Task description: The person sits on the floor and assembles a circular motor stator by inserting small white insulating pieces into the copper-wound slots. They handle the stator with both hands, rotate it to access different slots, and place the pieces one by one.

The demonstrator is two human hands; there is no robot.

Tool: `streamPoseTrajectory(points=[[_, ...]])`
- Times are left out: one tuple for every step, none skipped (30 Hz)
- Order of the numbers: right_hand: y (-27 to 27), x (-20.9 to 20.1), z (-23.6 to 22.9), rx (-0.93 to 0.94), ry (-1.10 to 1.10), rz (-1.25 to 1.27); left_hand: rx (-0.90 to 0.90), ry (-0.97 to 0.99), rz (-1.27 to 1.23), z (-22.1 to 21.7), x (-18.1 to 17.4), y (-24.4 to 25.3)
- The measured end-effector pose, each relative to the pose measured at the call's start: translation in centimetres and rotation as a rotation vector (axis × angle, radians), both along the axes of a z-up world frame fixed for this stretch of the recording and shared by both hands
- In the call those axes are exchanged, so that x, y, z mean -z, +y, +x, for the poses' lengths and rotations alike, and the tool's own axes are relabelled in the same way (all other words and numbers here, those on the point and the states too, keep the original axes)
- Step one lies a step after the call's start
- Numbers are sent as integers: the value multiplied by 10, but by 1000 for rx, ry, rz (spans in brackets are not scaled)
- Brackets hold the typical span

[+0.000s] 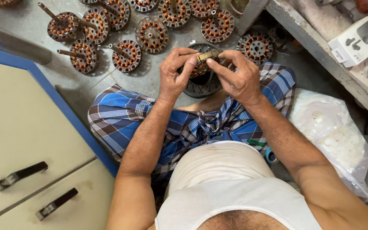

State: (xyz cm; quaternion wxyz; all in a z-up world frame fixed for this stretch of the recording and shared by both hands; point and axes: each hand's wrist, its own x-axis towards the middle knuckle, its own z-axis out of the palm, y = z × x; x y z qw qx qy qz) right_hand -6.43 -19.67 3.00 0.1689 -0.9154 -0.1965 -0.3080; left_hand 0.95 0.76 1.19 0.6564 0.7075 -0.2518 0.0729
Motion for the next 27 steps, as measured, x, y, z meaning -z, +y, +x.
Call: streamPoseTrajectory(points=[[0,0,1,-1,1,1,0,-5,3,1,0,0],[1,0,1,-2,4,2,0,-10,7,1,-1,1],[2,-1,1,-5,12,20,-1,-27,21,1,-1,1],[3,-1,1,-6,20,38,-1,-44,36,1,-1,2],[4,-2,1,-8,28,57,-1,-62,51,1,-2,2],[4,-3,0,-15,28,73,-5,-75,64,1,-3,3],[5,-3,1,-22,28,89,-8,-88,76,2,-3,3],[5,-4,0,-28,28,106,-10,-100,90,2,-4,3],[6,-4,1,-41,11,102,-8,-105,99,2,-4,3],[6,-5,2,-54,-5,96,-6,-110,107,2,-5,3],[6,-6,3,-66,-22,91,-5,-115,115,2,-6,4],[6,-7,4,-71,-36,60,-4,-128,127,3,-7,4],[7,-8,5,-75,-49,29,-2,-141,139,3,-8,5],[7,-9,5,-80,-61,-1,-1,-152,152,3,-8,5],[8,-10,6,-102,-74,-1,-3,-158,170,2,-9,6],[8,-12,7,-124,-89,-3,-5,-167,187,2,-9,6],[8,-13,8,-146,-104,-6,-6,-177,203,3,-10,6],[9,-14,9,-149,-108,-11,-8,-176,209,3,-9,6],[9,-15,9,-152,-113,-17,-9,-176,215,3,-9,6],[10,-16,9,-154,-119,-24,-10,-178,221,3,-9,6],[10,-18,8,-155,-114,-34,-13,-177,229,2,-8,6],[10,-20,9,-155,-113,-46,-16,-180,237,2,-8,5],[10,-21,8,-155,-111,-57,-19,-182,245,2,-8,5],[9,-23,8,-153,-108,-57,-21,-172,247,2,-9,5],[10,-24,8,-152,-105,-57,-24,-162,249,2,-10,5],[10,-25,6,-152,-103,-55,-29,-153,253,1,-11,5],[10,-25,4,-134,-75,-35,-18,-132,220,-1,-12,5]])
